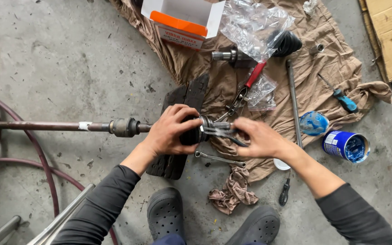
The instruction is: Repairing a constant velocity axle by installing a new boot and securing it with clamps.
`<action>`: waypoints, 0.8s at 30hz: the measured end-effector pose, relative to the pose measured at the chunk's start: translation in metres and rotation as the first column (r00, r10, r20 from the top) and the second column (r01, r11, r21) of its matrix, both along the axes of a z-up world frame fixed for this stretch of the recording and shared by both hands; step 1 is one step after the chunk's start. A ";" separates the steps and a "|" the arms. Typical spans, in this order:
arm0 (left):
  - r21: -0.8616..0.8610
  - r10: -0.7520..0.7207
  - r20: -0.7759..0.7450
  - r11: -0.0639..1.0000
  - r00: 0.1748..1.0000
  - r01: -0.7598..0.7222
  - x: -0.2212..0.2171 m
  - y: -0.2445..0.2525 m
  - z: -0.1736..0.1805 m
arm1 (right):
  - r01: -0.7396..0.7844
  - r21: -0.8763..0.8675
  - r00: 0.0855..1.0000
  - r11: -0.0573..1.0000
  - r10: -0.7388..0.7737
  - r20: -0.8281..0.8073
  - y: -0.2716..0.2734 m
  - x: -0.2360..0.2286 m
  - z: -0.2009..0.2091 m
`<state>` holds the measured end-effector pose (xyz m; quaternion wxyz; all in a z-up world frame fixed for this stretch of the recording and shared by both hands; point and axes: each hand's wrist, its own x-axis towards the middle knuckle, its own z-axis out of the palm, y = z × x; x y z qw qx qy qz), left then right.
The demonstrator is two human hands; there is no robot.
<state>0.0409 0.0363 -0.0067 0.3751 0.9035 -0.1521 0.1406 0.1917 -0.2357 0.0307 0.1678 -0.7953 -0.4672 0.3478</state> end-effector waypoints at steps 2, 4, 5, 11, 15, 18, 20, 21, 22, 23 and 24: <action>0.019 -0.005 0.022 1.000 1.000 0.004 -0.005 -0.001 -0.004 | -0.070 0.077 0.964 0.995 0.088 -0.249 -0.027 0.004 -0.022; 0.038 -0.010 0.041 0.999 0.999 0.008 -0.011 -0.003 -0.008 | -0.114 0.164 0.859 0.980 0.180 -0.480 -0.039 0.006 -0.031; 0.052 -0.025 0.062 0.998 0.998 0.022 -0.013 -0.002 -0.010 | -0.129 0.065 0.760 0.989 0.141 -0.634 -0.036 0.006 -0.028; 0.075 -0.086 0.090 0.994 0.992 0.080 -0.018 -0.007 -0.019 | -0.191 -0.200 0.439 0.961 -0.099 -0.893 -0.013 0.015 -0.017; 0.086 -0.081 0.091 0.994 0.993 0.073 -0.021 -0.006 -0.019 | -0.190 -0.173 0.373 0.966 -0.092 -0.923 -0.005 0.022 -0.028; 0.086 -0.074 0.110 0.994 0.991 0.065 -0.025 -0.010 -0.019 | -0.160 -0.173 0.288 0.972 -0.122 -0.950 -0.002 0.025 -0.032; 0.087 -0.063 0.119 0.995 0.991 0.053 -0.025 -0.009 -0.018 | -0.186 -0.190 0.337 0.964 -0.119 -0.934 0.004 0.025 -0.030; 0.088 -0.061 0.127 0.995 0.990 0.050 -0.026 -0.010 -0.018 | -0.201 -0.207 0.383 0.958 -0.117 -0.916 0.006 0.025 -0.030; 0.084 -0.056 0.126 0.995 0.990 0.046 -0.026 -0.010 -0.017 | -0.206 -0.210 0.382 0.956 -0.119 -0.916 0.006 0.024 -0.030; 0.086 -0.061 0.128 0.995 0.990 0.050 -0.025 -0.010 -0.017 | -0.195 -0.229 0.390 0.954 -0.139 -0.910 0.007 0.024 -0.031; 0.088 -0.064 0.130 0.995 0.989 0.053 -0.025 -0.009 -0.017 | -0.184 -0.248 0.400 0.951 -0.158 -0.903 0.008 0.024 -0.031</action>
